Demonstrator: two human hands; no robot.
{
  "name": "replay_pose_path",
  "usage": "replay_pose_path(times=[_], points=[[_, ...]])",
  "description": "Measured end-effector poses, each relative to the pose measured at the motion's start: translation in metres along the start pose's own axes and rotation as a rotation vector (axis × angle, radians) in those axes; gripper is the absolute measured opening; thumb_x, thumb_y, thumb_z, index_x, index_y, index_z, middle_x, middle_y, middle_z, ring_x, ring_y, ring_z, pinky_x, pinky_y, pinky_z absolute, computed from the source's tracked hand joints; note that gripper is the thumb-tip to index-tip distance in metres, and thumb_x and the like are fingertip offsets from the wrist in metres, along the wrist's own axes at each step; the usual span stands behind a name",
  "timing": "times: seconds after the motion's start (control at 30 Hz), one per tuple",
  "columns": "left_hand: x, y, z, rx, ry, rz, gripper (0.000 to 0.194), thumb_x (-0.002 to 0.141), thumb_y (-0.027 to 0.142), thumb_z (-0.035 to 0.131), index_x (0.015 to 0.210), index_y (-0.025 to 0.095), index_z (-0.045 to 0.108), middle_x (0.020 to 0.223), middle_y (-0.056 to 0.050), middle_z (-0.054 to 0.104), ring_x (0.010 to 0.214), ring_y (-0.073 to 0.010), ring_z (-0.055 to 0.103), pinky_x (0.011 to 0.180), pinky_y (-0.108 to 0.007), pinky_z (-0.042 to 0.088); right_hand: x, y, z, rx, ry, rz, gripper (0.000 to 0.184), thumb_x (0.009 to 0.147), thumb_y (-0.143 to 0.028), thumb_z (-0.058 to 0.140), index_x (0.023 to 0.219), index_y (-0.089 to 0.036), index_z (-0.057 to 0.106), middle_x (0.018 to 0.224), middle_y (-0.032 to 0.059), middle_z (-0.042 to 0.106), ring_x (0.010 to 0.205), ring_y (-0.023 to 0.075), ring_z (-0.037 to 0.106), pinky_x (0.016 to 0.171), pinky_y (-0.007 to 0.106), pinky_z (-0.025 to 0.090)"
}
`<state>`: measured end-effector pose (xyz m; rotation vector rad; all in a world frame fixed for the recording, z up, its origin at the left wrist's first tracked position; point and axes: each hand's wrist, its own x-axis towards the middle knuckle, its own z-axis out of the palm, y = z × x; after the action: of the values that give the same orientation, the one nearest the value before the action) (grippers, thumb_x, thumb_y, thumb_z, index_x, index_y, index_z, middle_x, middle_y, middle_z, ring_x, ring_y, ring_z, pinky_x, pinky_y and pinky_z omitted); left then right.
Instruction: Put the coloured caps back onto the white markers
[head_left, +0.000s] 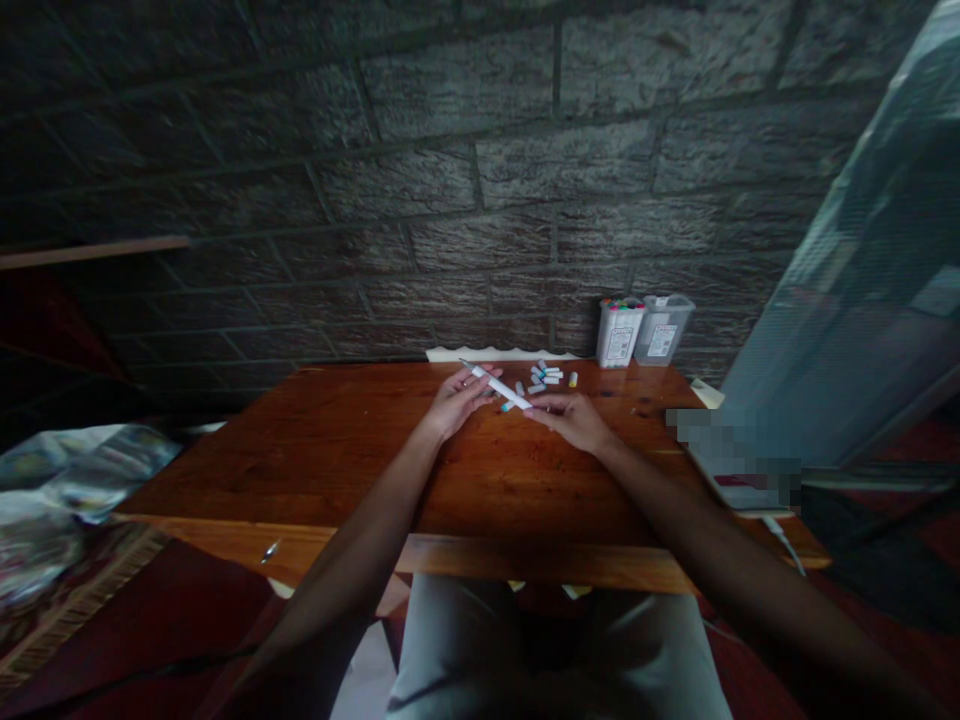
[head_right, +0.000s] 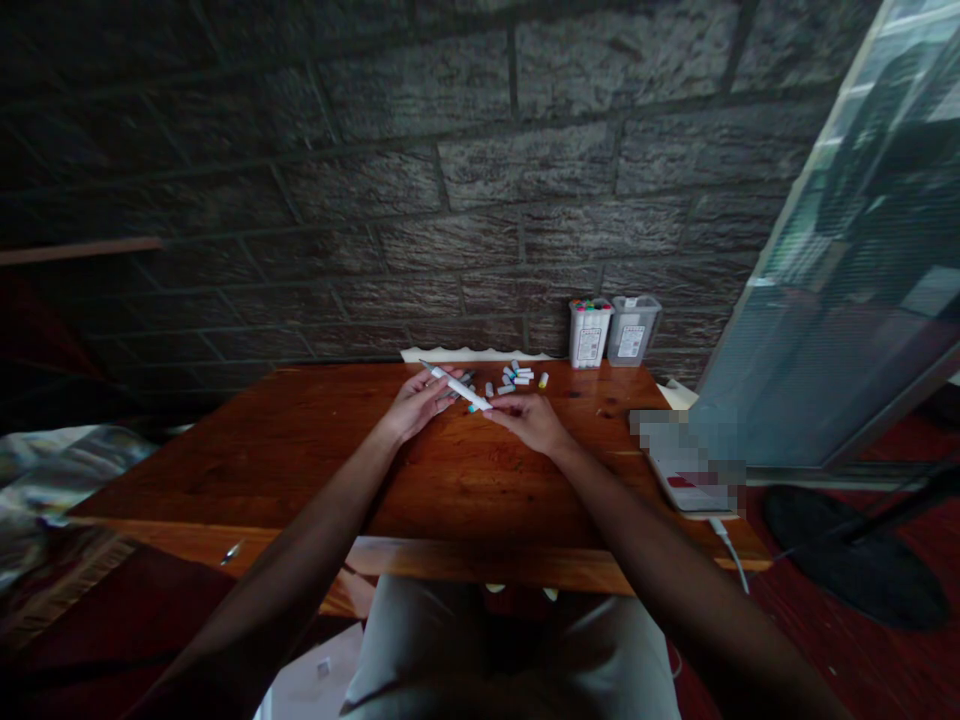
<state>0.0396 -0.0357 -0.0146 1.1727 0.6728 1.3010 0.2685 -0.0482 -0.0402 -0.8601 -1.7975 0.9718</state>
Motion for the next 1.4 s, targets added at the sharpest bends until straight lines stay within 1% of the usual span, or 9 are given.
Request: replay_pose_path(times=[0.07,0.27,0.43,0.6,0.8,0.93,1.1,1.23,1.4], points=[[0.000,-0.002,0.000,0.038,-0.001,0.020,0.034,0.072,0.024,0.076,0.104,0.017,0.068,0.111,-0.009,0.070,0.084,-0.0140,0.068,0.070,-0.021,0.052,-0.001,0.001,0.001,-0.068,-0.014,-0.028,0.030,0.076,-0.045,0.068,0.095,-0.023,0.075,0.083,0.0015,0.073,0.073,0.0174,0.064,0.062,0.028,0.050],[0.002,-0.007,-0.001,0.178,-0.041,0.090,0.038,0.072,0.029,0.076,0.106,0.015,0.068,0.097,-0.010,0.074,0.082,-0.0165,0.068,0.064,-0.021,0.049,0.000,0.006,0.001,-0.157,-0.035,-0.031,0.031,0.079,-0.044,0.064,0.098,-0.021,0.074,0.082,0.0016,0.074,0.069,0.0158,0.063,0.064,0.027,0.049],[0.000,-0.006,0.001,0.301,-0.070,0.130,0.042,0.073,0.033,0.074,0.110,0.014,0.067,0.096,-0.011,0.074,0.086,-0.0204,0.068,0.066,-0.025,0.050,0.000,0.008,0.001,-0.183,-0.062,-0.051,0.028,0.080,-0.040,0.065,0.098,-0.020,0.074,0.089,0.0032,0.074,0.074,0.0177,0.065,0.069,0.030,0.050],[-0.003,-0.003,0.005,0.343,-0.114,0.113,0.046,0.076,0.037,0.071,0.117,0.016,0.065,0.100,-0.011,0.073,0.091,-0.0222,0.068,0.068,-0.026,0.051,0.000,0.009,0.001,-0.166,-0.094,-0.070,0.026,0.080,-0.038,0.064,0.097,-0.020,0.073,0.091,0.0031,0.074,0.077,0.0176,0.066,0.073,0.030,0.051],[-0.004,-0.005,0.007,0.293,-0.151,0.079,0.049,0.077,0.035,0.070,0.122,0.017,0.061,0.105,-0.011,0.072,0.091,-0.0211,0.068,0.071,-0.027,0.052,0.001,0.014,-0.001,-0.196,-0.061,-0.072,0.023,0.080,-0.038,0.064,0.092,-0.020,0.072,0.088,0.0031,0.073,0.075,0.0168,0.066,0.072,0.029,0.051],[-0.005,-0.007,0.007,0.222,-0.165,0.058,0.038,0.075,0.030,0.073,0.109,0.015,0.066,0.102,-0.011,0.072,0.090,-0.0192,0.068,0.071,-0.025,0.051,0.000,0.012,0.000,-0.181,-0.083,-0.079,0.023,0.078,-0.039,0.066,0.089,-0.019,0.070,0.085,0.0032,0.072,0.072,0.0157,0.065,0.068,0.028,0.050],[-0.007,-0.007,0.009,0.203,-0.175,0.042,0.027,0.073,0.028,0.075,0.096,0.014,0.071,0.103,-0.012,0.072,0.093,-0.0216,0.067,0.074,-0.028,0.052,-0.002,0.009,0.001,-0.176,-0.110,-0.082,0.022,0.078,-0.039,0.066,0.087,-0.018,0.068,0.084,0.0032,0.071,0.070,0.0145,0.063,0.066,0.027,0.049],[-0.008,-0.004,0.013,0.154,-0.127,0.021,0.031,0.071,0.026,0.076,0.099,0.015,0.071,0.104,-0.011,0.072,0.095,-0.0228,0.066,0.072,-0.028,0.052,-0.001,0.009,0.000,-0.216,-0.046,-0.092,0.022,0.077,-0.039,0.067,0.085,-0.019,0.067,0.081,0.0020,0.070,0.069,0.0147,0.063,0.065,0.028,0.049],[-0.005,-0.003,0.012,0.050,-0.037,-0.007,0.033,0.070,0.023,0.077,0.102,0.015,0.070,0.107,-0.011,0.071,0.091,-0.0207,0.068,0.073,-0.028,0.052,0.000,0.009,-0.001,-0.216,0.024,-0.099,0.021,0.076,-0.039,0.067,0.084,-0.019,0.066,0.080,0.0021,0.071,0.069,0.0153,0.064,0.067,0.029,0.050]])
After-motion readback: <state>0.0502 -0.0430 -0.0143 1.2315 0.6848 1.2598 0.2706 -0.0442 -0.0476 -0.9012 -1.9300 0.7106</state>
